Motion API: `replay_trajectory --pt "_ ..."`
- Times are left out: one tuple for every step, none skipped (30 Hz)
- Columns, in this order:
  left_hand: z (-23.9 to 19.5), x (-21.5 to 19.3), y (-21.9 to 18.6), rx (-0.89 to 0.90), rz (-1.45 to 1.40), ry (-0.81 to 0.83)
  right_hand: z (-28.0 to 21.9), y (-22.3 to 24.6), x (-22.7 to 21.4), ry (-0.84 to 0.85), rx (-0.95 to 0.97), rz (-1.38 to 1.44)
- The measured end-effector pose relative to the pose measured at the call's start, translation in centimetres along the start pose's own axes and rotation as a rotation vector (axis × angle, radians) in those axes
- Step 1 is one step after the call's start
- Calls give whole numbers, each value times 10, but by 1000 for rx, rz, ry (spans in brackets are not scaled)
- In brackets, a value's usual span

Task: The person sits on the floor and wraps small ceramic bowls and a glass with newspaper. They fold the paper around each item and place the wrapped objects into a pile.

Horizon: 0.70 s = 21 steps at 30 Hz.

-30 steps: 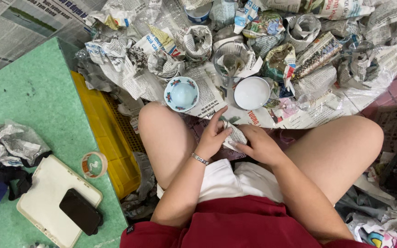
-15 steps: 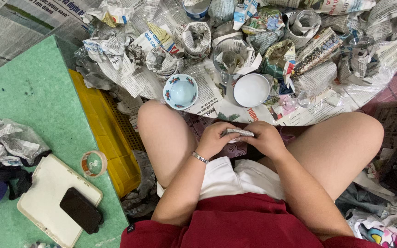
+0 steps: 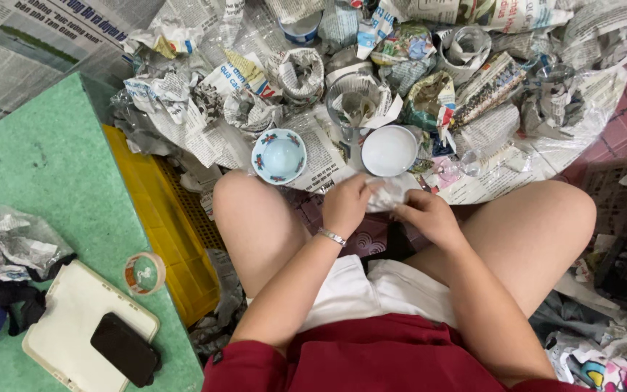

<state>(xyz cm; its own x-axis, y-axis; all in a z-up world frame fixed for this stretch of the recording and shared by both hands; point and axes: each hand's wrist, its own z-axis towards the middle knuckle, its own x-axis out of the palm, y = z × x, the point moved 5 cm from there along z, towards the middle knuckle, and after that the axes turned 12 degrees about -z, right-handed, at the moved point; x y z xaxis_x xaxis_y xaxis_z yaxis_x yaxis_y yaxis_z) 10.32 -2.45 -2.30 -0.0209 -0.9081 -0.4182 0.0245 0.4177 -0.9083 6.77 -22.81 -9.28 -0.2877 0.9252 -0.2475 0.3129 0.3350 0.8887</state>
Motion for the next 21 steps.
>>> replay_trajectory --pt "7 0 -1 36 69 -60 0 1 -5 9 22 -25" --pt "13 0 1 19 32 -86 -1 1 -8 19 47 -48" --pt "19 0 5 1 -6 -113 -1 4 -12 -54 36 18" --pt "22 1 8 -17 -44 -138 -1 6 -13 -128 28 83" --pt "21 4 12 -41 -88 -122 -2 7 -16 -201 18 148" --pt "19 7 15 -65 -132 -106 -1 11 -16 -206 -45 120" --pt "16 10 19 -90 -176 -91 -1 15 -14 -210 -108 91" --pt "15 15 20 -78 -193 -3 1 19 -13 -215 -174 65" --pt "13 21 21 -66 -210 85 2 16 -9 -167 -97 88" --pt "9 26 22 -56 -225 172 2 11 -1 -115 -19 113" --pt "7 26 26 -49 -268 160 3 6 5 -62 57 137" --pt "6 26 29 -40 -311 147 4 7 4 -99 31 55" --pt "5 26 33 -31 -355 135 5 8 4 -137 4 -26" --pt "2 27 40 -30 -355 142 5 8 3 -175 -19 -108" --pt "0 24 47 -28 -355 150 5 10 3 -201 -60 -144" --pt "-1 23 54 -23 -355 157 7 15 2 -230 -104 -180" --pt "-1 28 65 -128 -449 240 8 21 1 -259 -149 -216" --pt "-3 33 75 -237 -541 322 11 22 2 -259 -84 -189" --pt "-6 37 84 -346 -633 405 13 26 5 -259 -19 -162" --pt "-6 35 89 -354 -688 378 15 31 7 -256 41 -136" --pt "-5 32 94 -361 -743 351 13 47 6 -308 -71 -214"
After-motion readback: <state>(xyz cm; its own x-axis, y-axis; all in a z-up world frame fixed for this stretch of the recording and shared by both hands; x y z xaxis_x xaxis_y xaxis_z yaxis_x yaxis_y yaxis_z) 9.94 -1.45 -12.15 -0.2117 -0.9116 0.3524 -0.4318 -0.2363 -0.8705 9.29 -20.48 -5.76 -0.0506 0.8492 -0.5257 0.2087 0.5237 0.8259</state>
